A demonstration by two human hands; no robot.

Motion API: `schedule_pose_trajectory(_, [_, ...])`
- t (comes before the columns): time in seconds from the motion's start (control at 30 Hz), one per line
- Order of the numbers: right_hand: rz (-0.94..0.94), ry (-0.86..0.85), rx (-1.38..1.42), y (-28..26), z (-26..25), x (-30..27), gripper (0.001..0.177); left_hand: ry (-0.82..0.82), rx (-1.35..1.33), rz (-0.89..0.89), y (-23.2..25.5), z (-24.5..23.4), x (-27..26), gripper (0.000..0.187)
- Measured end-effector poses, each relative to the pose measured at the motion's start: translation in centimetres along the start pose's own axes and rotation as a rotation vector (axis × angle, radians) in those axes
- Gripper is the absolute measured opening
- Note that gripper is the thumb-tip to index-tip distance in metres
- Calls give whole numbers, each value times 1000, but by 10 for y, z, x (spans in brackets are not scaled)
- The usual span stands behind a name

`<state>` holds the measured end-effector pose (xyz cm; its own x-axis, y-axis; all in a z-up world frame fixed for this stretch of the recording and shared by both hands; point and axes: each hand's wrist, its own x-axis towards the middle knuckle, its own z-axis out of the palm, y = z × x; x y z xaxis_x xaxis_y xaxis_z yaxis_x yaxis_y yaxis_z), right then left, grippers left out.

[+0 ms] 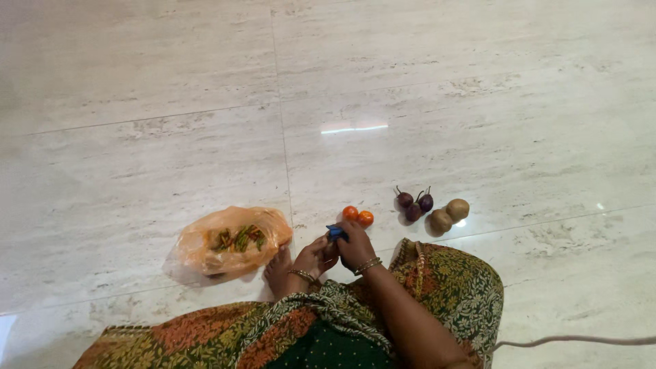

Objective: The person sits on the floor and peels potatoes using a small blue peeler. They hold the potato in one hand and scrape the skin off with the other, placing the peeled potato into a plastic bag. Other vegetables like tomatoes and eggplants are visible on the floor nearby.

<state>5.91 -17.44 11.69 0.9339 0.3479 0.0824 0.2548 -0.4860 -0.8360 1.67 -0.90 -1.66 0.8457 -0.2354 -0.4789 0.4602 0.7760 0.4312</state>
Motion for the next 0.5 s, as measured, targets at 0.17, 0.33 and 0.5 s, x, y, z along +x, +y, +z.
schedule_pose_trajectory(0.17, [57,-71,52,-32,-1,-4,39,60,-122,43,3,-19,14,39])
schedule_pose_trajectory(0.33, [52,-75,44,-42,-8,3,40,58,-82,30,5,-14,12,43])
schedule_pose_trajectory(0.5, [42,-41,14,-45,-7,13,35,-39,-20,55,6,-8,-11,52])
